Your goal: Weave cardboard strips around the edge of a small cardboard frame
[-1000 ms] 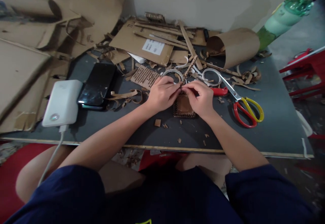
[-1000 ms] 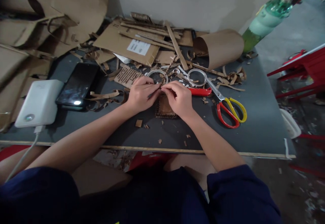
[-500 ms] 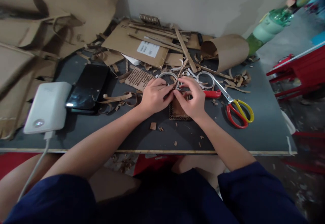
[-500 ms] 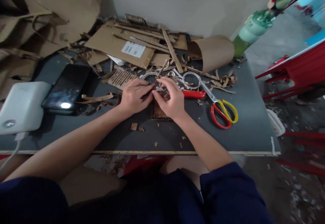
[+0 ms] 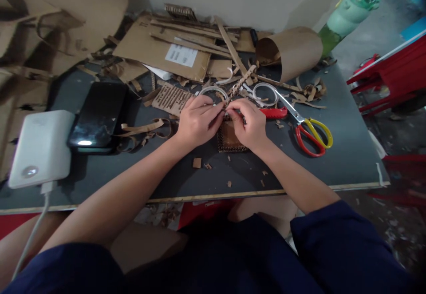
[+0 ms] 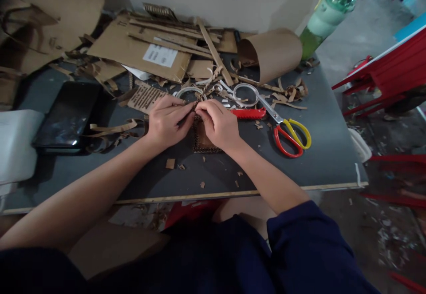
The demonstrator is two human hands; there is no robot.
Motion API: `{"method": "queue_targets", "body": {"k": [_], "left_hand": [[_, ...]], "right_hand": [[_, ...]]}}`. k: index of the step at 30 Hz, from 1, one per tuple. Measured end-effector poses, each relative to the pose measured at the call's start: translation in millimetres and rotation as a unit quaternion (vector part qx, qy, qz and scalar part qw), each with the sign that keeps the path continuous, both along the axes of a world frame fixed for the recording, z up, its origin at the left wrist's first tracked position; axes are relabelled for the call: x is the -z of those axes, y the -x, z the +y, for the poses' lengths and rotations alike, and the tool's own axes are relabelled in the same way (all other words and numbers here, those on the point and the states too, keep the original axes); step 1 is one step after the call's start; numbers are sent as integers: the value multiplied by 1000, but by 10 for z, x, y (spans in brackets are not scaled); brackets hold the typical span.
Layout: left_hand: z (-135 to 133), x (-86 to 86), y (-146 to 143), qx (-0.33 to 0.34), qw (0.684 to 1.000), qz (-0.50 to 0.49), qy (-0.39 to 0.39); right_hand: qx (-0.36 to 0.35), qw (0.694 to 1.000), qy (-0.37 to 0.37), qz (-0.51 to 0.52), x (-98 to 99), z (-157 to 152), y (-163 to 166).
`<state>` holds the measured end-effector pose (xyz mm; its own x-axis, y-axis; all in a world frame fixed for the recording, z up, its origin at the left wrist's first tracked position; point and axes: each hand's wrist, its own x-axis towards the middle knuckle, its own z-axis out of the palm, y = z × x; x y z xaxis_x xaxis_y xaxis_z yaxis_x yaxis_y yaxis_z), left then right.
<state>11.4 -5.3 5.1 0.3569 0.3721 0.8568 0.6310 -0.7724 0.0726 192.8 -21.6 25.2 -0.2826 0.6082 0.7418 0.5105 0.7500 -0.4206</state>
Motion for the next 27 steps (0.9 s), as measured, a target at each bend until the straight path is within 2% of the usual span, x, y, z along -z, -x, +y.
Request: {"method": "queue_targets", "body": {"k": [4, 7, 14, 27], "left_hand": [[49, -5, 63, 33, 998, 47, 12], [75, -32, 102, 41, 996, 84, -7], [66, -127, 112, 45, 992, 112, -38], [106, -101, 126, 74, 992, 105, -16]], "right_hand": [[-33, 999, 18, -39, 2, 43, -65], [-62, 996, 29, -65, -2, 81, -121], [-85, 994, 38, -58, 7, 124, -163], [-107, 992, 48, -50, -7, 142, -183]]}}
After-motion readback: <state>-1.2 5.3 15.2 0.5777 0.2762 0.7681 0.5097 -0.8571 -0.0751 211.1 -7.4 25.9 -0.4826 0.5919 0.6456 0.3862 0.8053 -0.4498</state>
